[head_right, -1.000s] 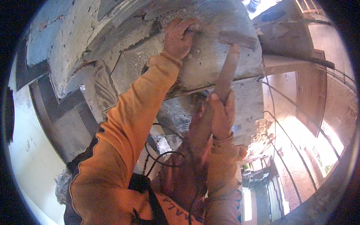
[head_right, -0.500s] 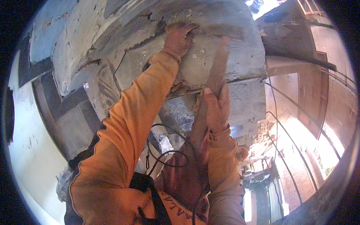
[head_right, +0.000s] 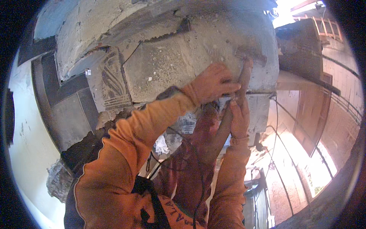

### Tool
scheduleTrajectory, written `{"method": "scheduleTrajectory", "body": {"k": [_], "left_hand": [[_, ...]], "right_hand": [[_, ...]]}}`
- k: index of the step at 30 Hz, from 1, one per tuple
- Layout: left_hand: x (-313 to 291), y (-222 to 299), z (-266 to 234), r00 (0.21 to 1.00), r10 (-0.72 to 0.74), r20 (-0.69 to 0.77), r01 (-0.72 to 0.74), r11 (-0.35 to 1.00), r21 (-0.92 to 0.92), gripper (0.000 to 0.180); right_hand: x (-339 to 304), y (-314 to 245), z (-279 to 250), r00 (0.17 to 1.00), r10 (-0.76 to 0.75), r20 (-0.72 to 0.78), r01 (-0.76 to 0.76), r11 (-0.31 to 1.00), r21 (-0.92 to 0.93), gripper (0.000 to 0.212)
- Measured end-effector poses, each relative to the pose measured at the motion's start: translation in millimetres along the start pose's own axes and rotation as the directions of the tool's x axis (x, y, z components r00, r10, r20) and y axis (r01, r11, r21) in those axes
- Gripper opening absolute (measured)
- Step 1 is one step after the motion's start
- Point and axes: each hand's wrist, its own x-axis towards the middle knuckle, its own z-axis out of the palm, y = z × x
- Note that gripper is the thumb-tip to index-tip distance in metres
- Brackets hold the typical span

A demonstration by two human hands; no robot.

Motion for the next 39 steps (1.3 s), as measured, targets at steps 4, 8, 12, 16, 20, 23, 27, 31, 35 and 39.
{"method": "scheduleTrajectory", "body": {"k": [4,8,12,16,20,23,27,31,35,39], "left_hand": [[-32,8,-20,0.991,-0.131,-0.002,0.131,0.990,-0.054,0.031],[-65,-9,-40,0.972,-0.214,-0.093,0.225,0.965,0.131,0.031],[-84,-16,-56,0.944,-0.328,-0.036,0.326,0.911,0.252,0.031],[-91,-7,-61,0.816,-0.532,-0.224,0.568,0.811,0.141,0.031],[-64,-34,-65,0.098,-0.957,-0.274,0.592,0.277,-0.756,0.028],[-51,-79,-86,-0.187,-0.977,-0.100,0.408,0.015,-0.913,0.027],[-55,-116,-91,-0.285,-0.957,0.057,0.238,-0.128,-0.963,0.028],[-54,-125,-103,-0.305,-0.937,0.170,0.312,-0.267,-0.912,0.024],[-68,-132,-91,-0.285,-0.950,0.126,0.215,-0.191,-0.958,0.019],[-78,-139,-76,-0.272,-0.962,-0.009,0.689,-0.188,-0.701,0.027]], "right_hand": [[2,-13,5,0.999,0.020,0.038,-0.018,0.999,-0.035,0.029],[30,-14,-1,0.996,-0.019,0.084,0.043,0.958,-0.283,0.035],[50,-24,11,0.824,-0.557,0.103,0.360,0.375,-0.854,0.035],[43,-49,55,0.751,-0.608,0.257,0.492,0.256,-0.832,0.032],[63,-25,118,0.852,-0.343,0.397,0.467,0.151,-0.871,0.040],[71,-15,163,0.941,-0.101,0.322,0.326,0.022,-0.945,0.047],[73,2,185,0.947,-0.061,0.316,0.313,-0.044,-0.949,0.047],[80,20,182,0.922,-0.179,0.345,0.340,-0.058,-0.939,0.043],[86,23,183,0.947,-0.119,0.299,0.290,-0.083,-0.953,0.039],[86,14,183,0.926,-0.197,0.321,0.317,-0.055,-0.947,0.038]]}}
